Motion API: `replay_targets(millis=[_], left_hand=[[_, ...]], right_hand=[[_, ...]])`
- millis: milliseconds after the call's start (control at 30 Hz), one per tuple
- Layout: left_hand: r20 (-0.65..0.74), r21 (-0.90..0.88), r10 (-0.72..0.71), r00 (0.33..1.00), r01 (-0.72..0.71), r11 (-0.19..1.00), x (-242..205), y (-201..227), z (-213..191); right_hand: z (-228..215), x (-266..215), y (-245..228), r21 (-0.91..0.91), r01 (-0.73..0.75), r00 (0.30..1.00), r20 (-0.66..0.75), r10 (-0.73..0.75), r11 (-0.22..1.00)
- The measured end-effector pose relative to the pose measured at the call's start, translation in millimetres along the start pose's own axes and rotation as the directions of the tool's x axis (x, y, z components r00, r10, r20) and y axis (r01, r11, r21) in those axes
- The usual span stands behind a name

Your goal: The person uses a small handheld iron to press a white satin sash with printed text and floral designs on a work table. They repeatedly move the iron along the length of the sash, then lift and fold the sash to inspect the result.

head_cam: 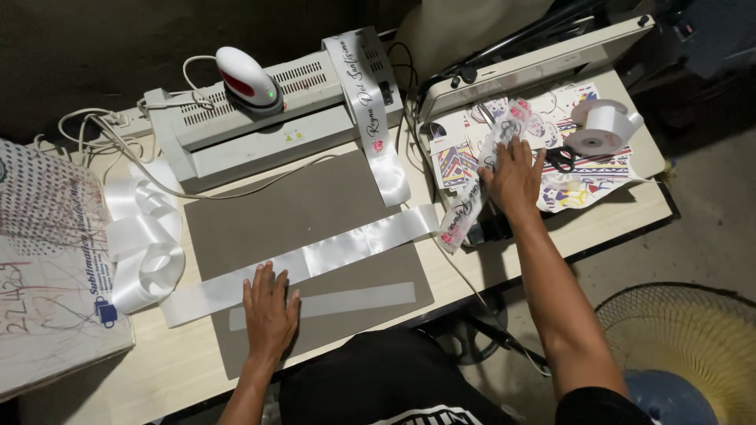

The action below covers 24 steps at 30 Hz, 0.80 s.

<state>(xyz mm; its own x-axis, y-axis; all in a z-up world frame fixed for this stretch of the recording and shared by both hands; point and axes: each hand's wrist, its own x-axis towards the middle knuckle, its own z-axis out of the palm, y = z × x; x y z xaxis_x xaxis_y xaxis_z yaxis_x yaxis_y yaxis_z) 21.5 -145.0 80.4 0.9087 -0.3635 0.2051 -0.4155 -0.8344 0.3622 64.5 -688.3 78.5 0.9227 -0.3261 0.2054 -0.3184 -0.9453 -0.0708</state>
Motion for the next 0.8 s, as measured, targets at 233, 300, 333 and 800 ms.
replay_targets(millis=[233,300,333,800], left_hand=[[-0.018,-0.08,0.002,1.0,-0.004,0.997,10.2,18.2,-3.7],[-0.046,-0.124,-0.002,0.999,-0.004,0.992,17.0,26.9,-4.4],[-0.046,-0.188,-0.007,0.999,-0.002,0.982,20.8,30.9,-3.9],[0.398,-0.837,0.121,0.909,0.415,-0.357,56.3,99.4,-35.2]], right_hand=[[-42.8,-2.1,-22.6,0.284,-0.079,0.996,-0.016,0.087,0.956],[-43.4,-2.0,-22.8,0.38,-0.081,0.994,-0.034,0.102,0.921],[-47.7,-2.4,-27.0,0.513,-0.096,0.991,-0.029,0.129,0.853],[-167.8,-56.9,-196.2,0.93,0.107,0.602,0.22,-0.767,0.351]])
